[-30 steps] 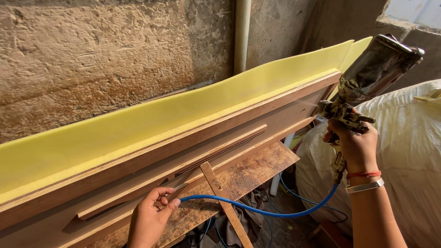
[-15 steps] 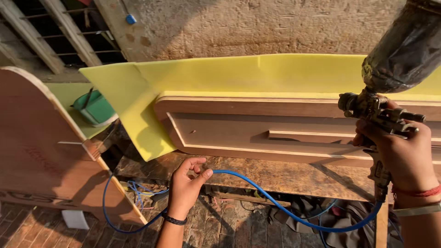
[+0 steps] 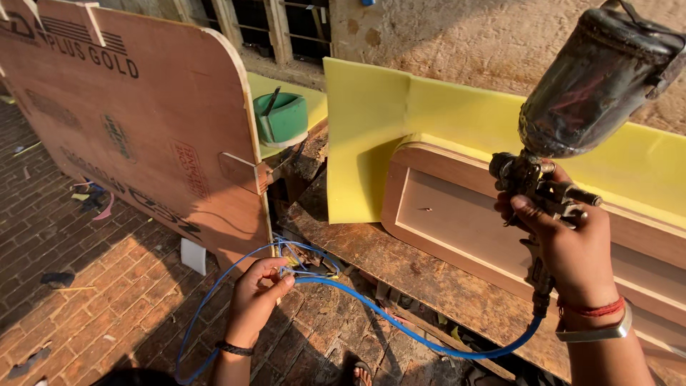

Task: The person lays out yellow foam sheets on a workbench and uses a spray gun to apply adhesive to the foam. They then press and smooth the foam by hand onto a curved wooden board, aligning its edges and adjusting the fit along the panel.

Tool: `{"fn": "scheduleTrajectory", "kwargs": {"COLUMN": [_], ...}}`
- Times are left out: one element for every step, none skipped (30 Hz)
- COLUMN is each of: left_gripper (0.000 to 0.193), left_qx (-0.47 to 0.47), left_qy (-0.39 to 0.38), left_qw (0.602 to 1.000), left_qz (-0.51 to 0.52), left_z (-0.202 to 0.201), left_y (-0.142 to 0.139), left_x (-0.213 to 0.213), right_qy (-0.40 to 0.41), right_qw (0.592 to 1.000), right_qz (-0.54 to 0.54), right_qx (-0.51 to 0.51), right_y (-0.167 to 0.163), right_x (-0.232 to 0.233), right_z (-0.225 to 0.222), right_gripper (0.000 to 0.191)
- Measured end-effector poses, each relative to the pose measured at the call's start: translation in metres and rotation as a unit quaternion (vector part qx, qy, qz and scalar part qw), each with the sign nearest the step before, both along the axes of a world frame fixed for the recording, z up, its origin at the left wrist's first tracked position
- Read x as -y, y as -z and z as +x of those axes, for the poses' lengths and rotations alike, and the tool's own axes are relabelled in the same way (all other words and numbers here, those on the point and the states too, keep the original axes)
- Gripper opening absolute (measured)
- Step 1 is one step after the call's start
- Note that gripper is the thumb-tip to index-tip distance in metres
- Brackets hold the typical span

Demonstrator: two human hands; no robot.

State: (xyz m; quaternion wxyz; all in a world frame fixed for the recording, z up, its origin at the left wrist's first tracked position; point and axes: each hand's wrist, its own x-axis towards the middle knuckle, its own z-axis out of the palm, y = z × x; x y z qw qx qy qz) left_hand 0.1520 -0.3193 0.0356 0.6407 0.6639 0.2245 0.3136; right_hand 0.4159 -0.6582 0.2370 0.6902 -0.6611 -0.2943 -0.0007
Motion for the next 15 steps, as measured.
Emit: {"fn": "scheduleTrajectory", "kwargs": {"left_gripper": [0.034,0.033,0.029,0.027,0.026,0.029,0.032,0.036,0.038,0.04,0.042,0.046,0.05,0.054,0.052], "left_qx": [0.025,0.048,0.028,0.005,-0.019,-0.112,-0.204,-0.294,-0.324,-0.353,-0.383,-0.386,-0.387,-0.386,-0.373], "left_qy": [0.016,0.024,0.003,-0.013,-0.026,-0.052,-0.076,-0.099,-0.109,-0.116,-0.12,-0.103,-0.087,-0.065,-0.064], "left_qw": [0.999,0.998,0.998,0.997,0.995,0.984,0.965,0.936,0.927,0.916,0.905,0.91,0.915,0.919,0.925], "left_qz": [0.013,0.028,0.051,0.074,0.097,0.125,0.147,0.163,0.157,0.148,0.14,0.107,0.075,0.044,0.042], "left_z": [-0.003,-0.006,-0.008,-0.01,-0.013,-0.015,-0.013,-0.014,-0.016,-0.017,-0.02,-0.022,-0.022,-0.023,-0.023], "left_y": [0.008,0.018,0.028,0.038,0.047,0.056,0.066,0.075,0.085,0.094,0.102,0.11,0.116,0.12,0.123], "left_x": [-0.015,-0.028,-0.041,-0.057,-0.073,-0.09,-0.105,-0.121,-0.136,-0.151,-0.162,-0.173,-0.181,-0.186,-0.189], "right_qy": [-0.004,-0.015,-0.027,-0.047,-0.065,-0.081,-0.087,-0.093,-0.101,-0.128,-0.153,-0.179,-0.182,-0.178,-0.169], "right_qw": [1.0,0.999,0.997,0.996,0.995,0.993,0.991,0.989,0.986,0.986,0.985,0.981,0.979,0.978,0.977], "right_qz": [-0.016,-0.031,-0.047,-0.062,-0.075,-0.088,-0.101,-0.115,-0.13,-0.103,-0.075,-0.044,-0.057,-0.071,-0.085], "right_qx": [-0.015,-0.031,-0.049,-0.04,-0.032,-0.023,-0.011,0.003,0.017,-0.007,-0.032,-0.058,-0.071,-0.084,-0.097], "right_y": [0.007,0.016,0.025,0.035,0.047,0.058,0.067,0.077,0.089,0.098,0.11,0.121,0.132,0.143,0.153], "right_x": [-0.014,-0.032,-0.052,-0.075,-0.099,-0.123,-0.148,-0.175,-0.2,-0.223,-0.247,-0.273,-0.296,-0.314,-0.33], "right_z": [0.004,0.008,0.013,0.017,0.018,0.019,0.021,0.022,0.023,0.023,0.022,0.021,0.02,0.017,0.014], "right_gripper": [0.043,0.039,0.036,0.039,0.042,0.045,0.049,0.053,0.058,0.061,0.064,0.067,0.065,0.063,0.061]}}
